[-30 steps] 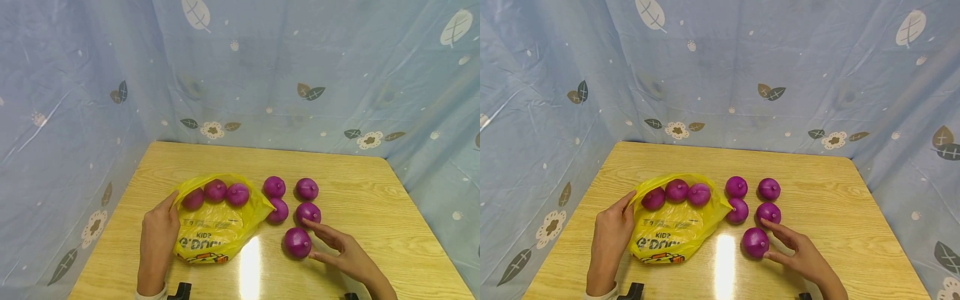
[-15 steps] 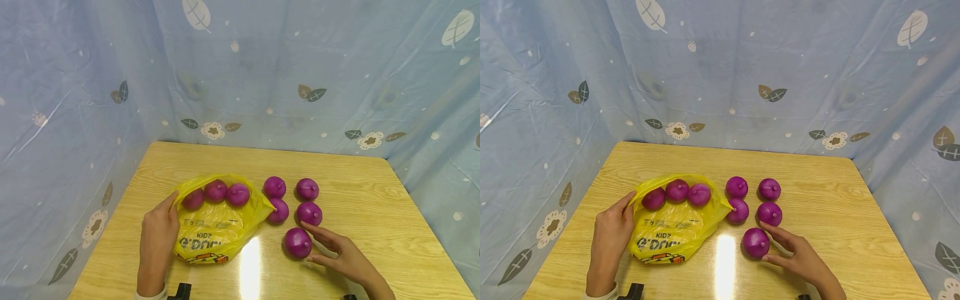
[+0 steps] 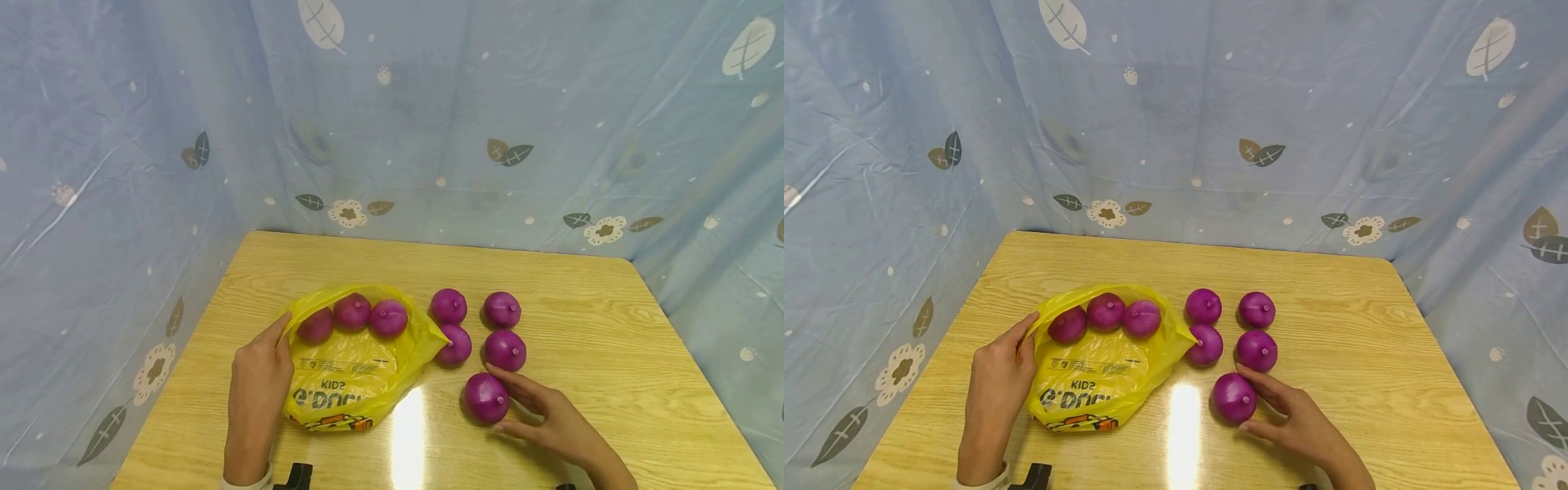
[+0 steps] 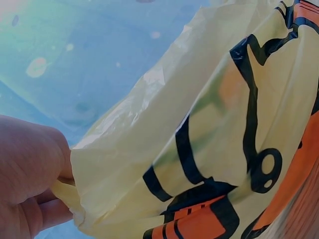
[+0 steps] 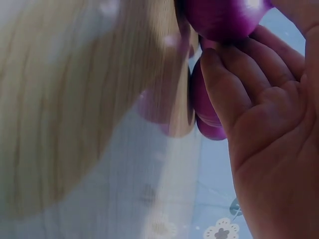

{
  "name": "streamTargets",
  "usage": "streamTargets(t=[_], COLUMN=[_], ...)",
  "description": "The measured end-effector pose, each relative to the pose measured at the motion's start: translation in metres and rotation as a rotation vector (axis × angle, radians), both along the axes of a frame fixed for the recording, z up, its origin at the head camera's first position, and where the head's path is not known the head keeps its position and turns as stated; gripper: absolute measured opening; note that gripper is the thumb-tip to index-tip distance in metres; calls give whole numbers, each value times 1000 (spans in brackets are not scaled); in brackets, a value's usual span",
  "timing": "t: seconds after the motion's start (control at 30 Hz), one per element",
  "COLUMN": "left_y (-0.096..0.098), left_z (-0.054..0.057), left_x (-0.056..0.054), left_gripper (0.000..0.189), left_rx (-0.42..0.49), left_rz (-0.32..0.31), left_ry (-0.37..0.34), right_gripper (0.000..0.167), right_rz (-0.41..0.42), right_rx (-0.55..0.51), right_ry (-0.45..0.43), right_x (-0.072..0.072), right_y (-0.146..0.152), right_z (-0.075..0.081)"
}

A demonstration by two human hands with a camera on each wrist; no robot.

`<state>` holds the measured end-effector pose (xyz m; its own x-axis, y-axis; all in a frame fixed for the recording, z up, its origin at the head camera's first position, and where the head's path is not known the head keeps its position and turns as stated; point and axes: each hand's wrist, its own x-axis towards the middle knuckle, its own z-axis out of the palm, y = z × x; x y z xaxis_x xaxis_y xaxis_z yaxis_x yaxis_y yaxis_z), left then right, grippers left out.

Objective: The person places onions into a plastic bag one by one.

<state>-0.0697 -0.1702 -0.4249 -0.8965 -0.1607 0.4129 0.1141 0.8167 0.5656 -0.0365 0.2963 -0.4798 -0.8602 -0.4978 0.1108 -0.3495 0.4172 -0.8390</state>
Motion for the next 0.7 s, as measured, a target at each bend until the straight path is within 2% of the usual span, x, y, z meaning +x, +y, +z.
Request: streamTargets(t=[0.4, 0.7], left_y=[0, 0], left_z=[0, 1], left_x=[1, 1], left_gripper=[36, 35], left_rx=[7, 2], left_rz=[-4, -2], left_ry=[12, 12], right_gripper=[78, 76], right_rz=[-16, -3], right_rx=[31, 9], right_ry=[33, 44], right_x=[0, -5], right_y=[-8, -10], right_z=[-1, 21])
